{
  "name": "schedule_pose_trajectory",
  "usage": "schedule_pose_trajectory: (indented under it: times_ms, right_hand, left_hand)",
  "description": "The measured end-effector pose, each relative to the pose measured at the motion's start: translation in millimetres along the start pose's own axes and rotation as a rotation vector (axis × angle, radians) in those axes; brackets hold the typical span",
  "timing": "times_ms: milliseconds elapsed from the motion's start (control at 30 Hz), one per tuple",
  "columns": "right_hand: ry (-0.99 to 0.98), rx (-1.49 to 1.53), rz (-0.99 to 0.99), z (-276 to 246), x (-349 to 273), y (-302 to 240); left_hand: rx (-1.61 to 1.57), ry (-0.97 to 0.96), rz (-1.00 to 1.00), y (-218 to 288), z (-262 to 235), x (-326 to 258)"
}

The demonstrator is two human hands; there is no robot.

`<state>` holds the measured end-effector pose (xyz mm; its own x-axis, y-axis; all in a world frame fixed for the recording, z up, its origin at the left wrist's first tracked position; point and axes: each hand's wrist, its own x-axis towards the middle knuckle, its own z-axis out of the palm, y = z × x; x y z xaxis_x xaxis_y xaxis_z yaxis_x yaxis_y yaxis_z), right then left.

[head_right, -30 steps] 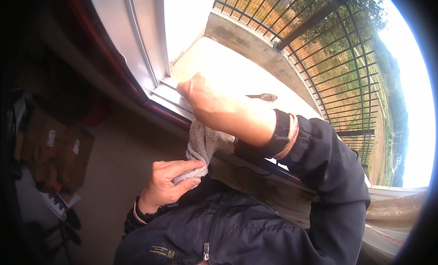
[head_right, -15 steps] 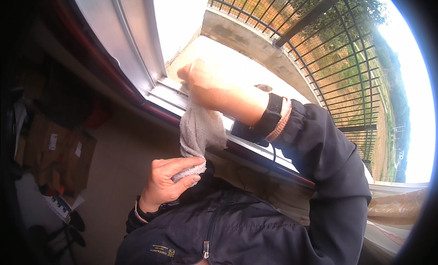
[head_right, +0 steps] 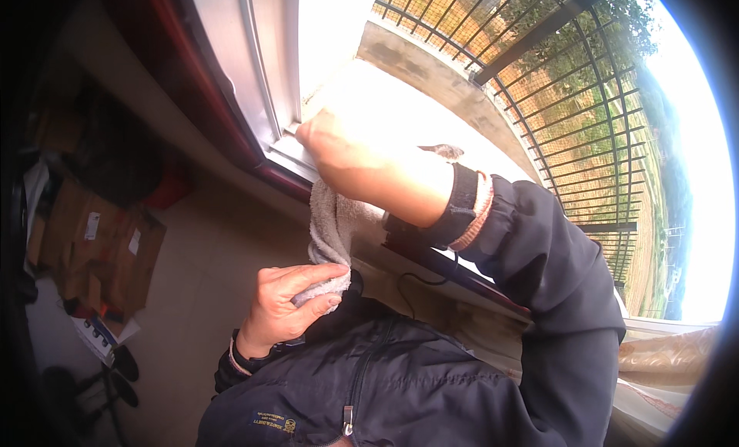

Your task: The person cleans a window frame using a cloth and a toothbrush. They wipe the frame, scrub grooves with the toothbrush, and wipe again, repeating the process along the frame.

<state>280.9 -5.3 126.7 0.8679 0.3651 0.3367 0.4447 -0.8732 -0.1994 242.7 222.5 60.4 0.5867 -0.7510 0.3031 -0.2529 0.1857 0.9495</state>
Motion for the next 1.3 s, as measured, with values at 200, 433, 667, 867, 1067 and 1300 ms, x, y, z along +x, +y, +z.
schedule_pose_trajectory:
  times_ms: [200, 433, 667, 867, 1067, 1300]
  right_hand:
    - [-0.171, 0.016, 0.186, -20.7, -22.7, 2.2]
    - [-0.125, -0.100, 0.127, -17.0, -29.9, 33.9]
    - [-0.052, -0.135, 0.141, -29.1, -41.5, 10.5]
    - [-0.146, 0.255, 0.217, -66.0, -58.9, -41.6]
    - [0.102, 0.658, 0.191, -17.2, -67.8, -116.5]
    - [0.586, 0.241, 0.324, 34.9, -58.1, -120.4]
  left_hand:
    - [-0.012, -0.043, 0.001, 0.8, -3.6, -5.0]
    - [-0.037, -0.040, 0.023, -1.0, 0.9, -4.1]
    - [-0.058, -0.080, -0.317, -8.6, 2.6, -4.8]
    - [-0.154, -0.092, -0.382, -24.5, 6.6, -4.8]
    - [-0.446, -0.249, -0.081, -0.5, 28.2, 5.1]
    - [-0.359, -0.272, -0.068, 5.9, 57.9, 22.1]
